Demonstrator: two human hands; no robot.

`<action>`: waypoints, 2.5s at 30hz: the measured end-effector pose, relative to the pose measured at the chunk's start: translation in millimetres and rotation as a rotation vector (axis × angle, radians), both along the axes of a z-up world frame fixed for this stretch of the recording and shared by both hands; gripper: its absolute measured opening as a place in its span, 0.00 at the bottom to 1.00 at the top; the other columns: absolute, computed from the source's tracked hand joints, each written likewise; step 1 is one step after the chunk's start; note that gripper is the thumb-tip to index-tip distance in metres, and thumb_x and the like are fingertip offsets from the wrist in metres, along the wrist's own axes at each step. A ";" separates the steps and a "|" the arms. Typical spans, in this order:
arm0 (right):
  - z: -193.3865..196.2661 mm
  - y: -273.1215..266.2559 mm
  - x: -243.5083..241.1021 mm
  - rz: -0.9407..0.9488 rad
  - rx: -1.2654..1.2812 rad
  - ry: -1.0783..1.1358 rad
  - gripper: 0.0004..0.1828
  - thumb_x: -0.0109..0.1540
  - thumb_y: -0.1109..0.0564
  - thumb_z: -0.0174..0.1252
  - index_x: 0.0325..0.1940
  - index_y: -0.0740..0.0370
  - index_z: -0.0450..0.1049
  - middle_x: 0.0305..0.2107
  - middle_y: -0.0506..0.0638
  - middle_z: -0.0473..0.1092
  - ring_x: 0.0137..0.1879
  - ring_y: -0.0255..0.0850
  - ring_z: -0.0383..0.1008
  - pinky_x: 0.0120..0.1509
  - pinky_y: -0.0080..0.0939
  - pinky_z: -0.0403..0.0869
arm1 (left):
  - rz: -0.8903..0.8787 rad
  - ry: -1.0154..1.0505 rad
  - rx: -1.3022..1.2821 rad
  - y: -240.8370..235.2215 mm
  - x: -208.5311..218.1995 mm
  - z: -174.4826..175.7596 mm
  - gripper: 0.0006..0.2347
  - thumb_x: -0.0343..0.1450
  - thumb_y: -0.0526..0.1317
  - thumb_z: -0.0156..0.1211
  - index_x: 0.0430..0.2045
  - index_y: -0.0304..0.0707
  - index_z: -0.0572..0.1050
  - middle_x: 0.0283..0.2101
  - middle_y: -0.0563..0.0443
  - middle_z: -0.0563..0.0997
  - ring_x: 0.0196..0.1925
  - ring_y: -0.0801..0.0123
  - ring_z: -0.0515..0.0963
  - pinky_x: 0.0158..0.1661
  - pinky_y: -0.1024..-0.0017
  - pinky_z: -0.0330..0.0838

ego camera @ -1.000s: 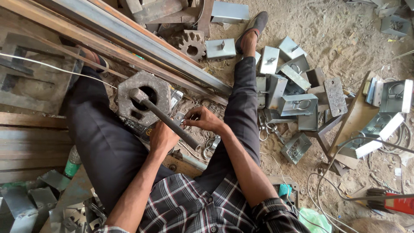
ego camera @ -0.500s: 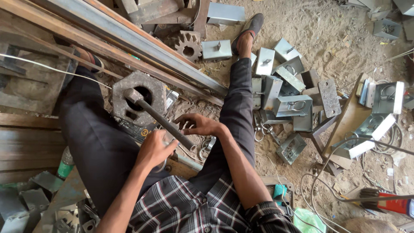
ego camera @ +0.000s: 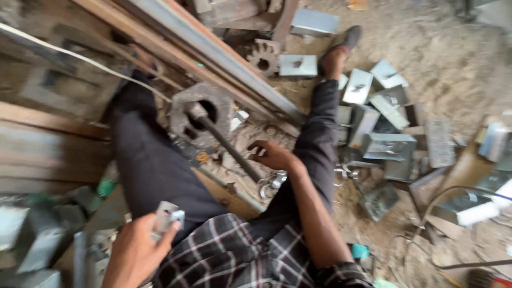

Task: The person sits on the floor and assembles metal enclosures by inserting a metal rod through holes in pre-cut metal pieces and using a hammer to secure them together.

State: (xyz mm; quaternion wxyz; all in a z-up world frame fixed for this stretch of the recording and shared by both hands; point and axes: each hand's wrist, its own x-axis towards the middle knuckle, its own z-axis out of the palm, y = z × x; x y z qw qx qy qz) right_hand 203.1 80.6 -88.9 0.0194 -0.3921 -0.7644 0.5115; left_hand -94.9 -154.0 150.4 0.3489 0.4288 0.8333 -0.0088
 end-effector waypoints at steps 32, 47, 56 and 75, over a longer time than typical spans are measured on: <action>21.0 -1.5 4.5 -0.081 0.048 0.004 0.19 0.66 0.46 0.58 0.56 0.56 0.77 0.45 0.55 0.79 0.51 0.48 0.81 0.54 0.48 0.77 | 0.087 0.059 -0.030 -183.0 -225.4 -206.8 0.15 0.66 0.49 0.67 0.44 0.51 0.87 0.41 0.46 0.90 0.47 0.55 0.89 0.50 0.61 0.79; 11.5 -2.2 7.5 -0.043 0.083 -0.035 0.18 0.67 0.45 0.57 0.56 0.55 0.77 0.44 0.56 0.79 0.51 0.48 0.80 0.56 0.48 0.76 | 0.168 0.301 -0.138 -189.6 -216.7 -192.8 0.16 0.70 0.55 0.67 0.45 0.53 0.88 0.37 0.44 0.90 0.48 0.48 0.87 0.55 0.56 0.76; 11.7 -1.3 6.9 -0.044 0.073 -0.050 0.19 0.66 0.45 0.57 0.57 0.55 0.77 0.44 0.55 0.79 0.50 0.47 0.81 0.54 0.48 0.77 | 0.199 0.218 -0.095 -187.1 -227.9 -191.6 0.15 0.69 0.51 0.67 0.48 0.54 0.87 0.40 0.47 0.91 0.48 0.54 0.88 0.53 0.59 0.77; 16.3 0.2 3.8 -0.026 0.081 -0.042 0.20 0.66 0.44 0.58 0.57 0.56 0.77 0.46 0.56 0.79 0.51 0.49 0.80 0.55 0.49 0.77 | 0.152 0.358 0.047 -180.2 -184.0 -188.4 0.21 0.65 0.51 0.68 0.50 0.43 0.82 0.43 0.36 0.87 0.46 0.41 0.85 0.56 0.49 0.76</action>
